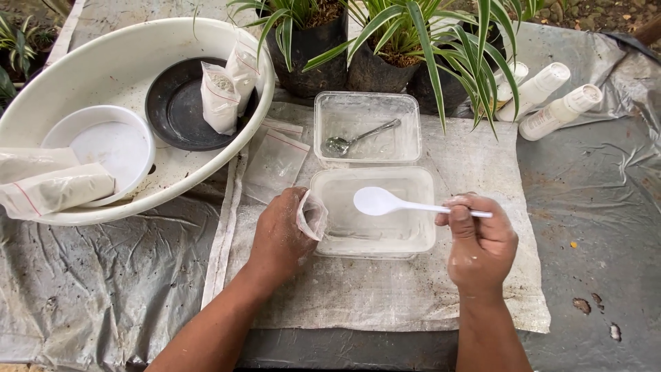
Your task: Scooping white powder from a plastic container into small zip-lock bags using a plastic spoon.
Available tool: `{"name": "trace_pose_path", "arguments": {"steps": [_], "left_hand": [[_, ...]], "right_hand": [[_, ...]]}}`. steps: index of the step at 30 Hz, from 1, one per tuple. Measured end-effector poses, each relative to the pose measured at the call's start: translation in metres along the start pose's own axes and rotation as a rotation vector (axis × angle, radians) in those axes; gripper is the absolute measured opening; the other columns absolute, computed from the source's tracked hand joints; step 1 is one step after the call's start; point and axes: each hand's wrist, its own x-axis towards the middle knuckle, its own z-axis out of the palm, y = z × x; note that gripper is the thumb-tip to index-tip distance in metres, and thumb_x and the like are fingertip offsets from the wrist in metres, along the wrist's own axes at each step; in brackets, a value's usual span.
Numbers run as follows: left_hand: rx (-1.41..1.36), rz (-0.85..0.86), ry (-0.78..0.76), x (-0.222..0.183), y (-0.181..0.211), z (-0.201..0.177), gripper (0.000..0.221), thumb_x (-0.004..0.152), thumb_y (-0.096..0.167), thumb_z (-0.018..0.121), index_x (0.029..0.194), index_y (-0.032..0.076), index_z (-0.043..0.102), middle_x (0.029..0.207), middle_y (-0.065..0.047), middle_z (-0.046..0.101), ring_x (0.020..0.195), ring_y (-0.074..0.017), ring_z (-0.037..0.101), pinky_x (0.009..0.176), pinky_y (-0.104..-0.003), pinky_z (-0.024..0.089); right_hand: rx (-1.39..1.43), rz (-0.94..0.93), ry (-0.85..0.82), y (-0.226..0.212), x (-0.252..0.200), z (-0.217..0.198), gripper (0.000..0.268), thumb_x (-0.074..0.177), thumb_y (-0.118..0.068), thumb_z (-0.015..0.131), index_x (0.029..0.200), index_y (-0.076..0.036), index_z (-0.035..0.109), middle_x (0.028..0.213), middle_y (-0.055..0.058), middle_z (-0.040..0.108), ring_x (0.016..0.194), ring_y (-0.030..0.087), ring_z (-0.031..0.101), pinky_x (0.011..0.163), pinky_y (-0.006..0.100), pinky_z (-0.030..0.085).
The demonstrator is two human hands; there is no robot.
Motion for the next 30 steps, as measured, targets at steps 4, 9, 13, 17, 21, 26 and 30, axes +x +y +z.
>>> {"name": "trace_pose_path", "arguments": {"steps": [4,9,13,17,21,26,30], "left_hand": [[-0.050,0.089,0.066,0.000,-0.016,0.006,0.036,0.084,0.014,0.072,0.117,0.002,0.064,0.086,-0.027,0.067,0.084,-0.0511,0.071,0.070,-0.058,0.060],[-0.158,0.173,0.185,-0.002,-0.018,0.009,0.029,0.083,0.007,0.074,0.110,-0.001,0.066,0.080,-0.025,0.066,0.077,-0.0469,0.071,0.066,-0.049,0.060],[-0.204,0.205,0.203,-0.003,-0.009,0.004,0.031,0.081,0.006,0.076,0.109,-0.002,0.065,0.077,-0.028,0.064,0.074,-0.0484,0.070,0.062,-0.051,0.057],[-0.161,0.196,0.224,-0.002,-0.007,0.006,0.027,0.081,0.004,0.076,0.105,-0.002,0.065,0.073,-0.026,0.065,0.068,-0.0464,0.070,0.058,-0.049,0.056],[-0.171,0.171,0.217,-0.001,0.012,-0.009,0.019,0.086,0.011,0.073,0.100,0.001,0.064,0.072,-0.022,0.066,0.066,-0.0403,0.072,0.057,-0.044,0.057],[-0.255,0.017,0.217,0.007,0.015,-0.030,0.026,0.092,0.023,0.074,0.103,0.004,0.061,0.080,-0.021,0.069,0.072,-0.0388,0.071,0.063,-0.047,0.057],[-0.322,-0.057,0.207,0.008,0.018,-0.033,0.028,0.090,0.029,0.077,0.101,0.008,0.061,0.085,-0.020,0.068,0.080,-0.0391,0.071,0.074,-0.049,0.055]], "right_hand": [[-0.336,-0.138,-0.192,-0.027,0.016,0.017,0.010,0.100,-0.004,0.064,0.093,-0.003,0.072,0.079,0.012,0.070,0.072,0.023,0.062,0.091,0.041,0.045],[-0.232,0.076,-0.109,-0.014,0.014,0.018,0.017,0.104,-0.014,0.062,0.103,0.001,0.071,0.129,0.023,0.051,0.125,0.036,0.051,0.112,0.054,0.040],[-0.075,0.222,-0.138,-0.001,0.012,0.023,0.021,0.106,-0.022,0.057,0.107,-0.004,0.069,0.145,0.026,0.048,0.134,0.042,0.047,0.117,0.063,0.032],[0.113,0.366,-0.040,0.037,0.000,0.022,0.020,0.103,-0.021,0.062,0.104,-0.005,0.072,0.127,0.013,0.061,0.125,0.026,0.057,0.113,0.046,0.043],[-0.093,0.324,-0.014,-0.016,0.011,0.023,0.023,0.106,-0.026,0.057,0.105,-0.008,0.072,0.108,0.017,0.065,0.128,0.036,0.052,0.118,0.059,0.033],[0.004,0.194,0.134,0.001,0.015,0.019,0.021,0.107,-0.022,0.060,0.106,-0.004,0.068,0.116,0.013,0.063,0.114,0.022,0.062,0.107,0.044,0.052],[0.026,0.176,0.175,0.006,0.012,0.027,0.019,0.107,-0.022,0.060,0.105,-0.004,0.068,0.125,0.012,0.058,0.120,0.020,0.054,0.114,0.042,0.046]]}}
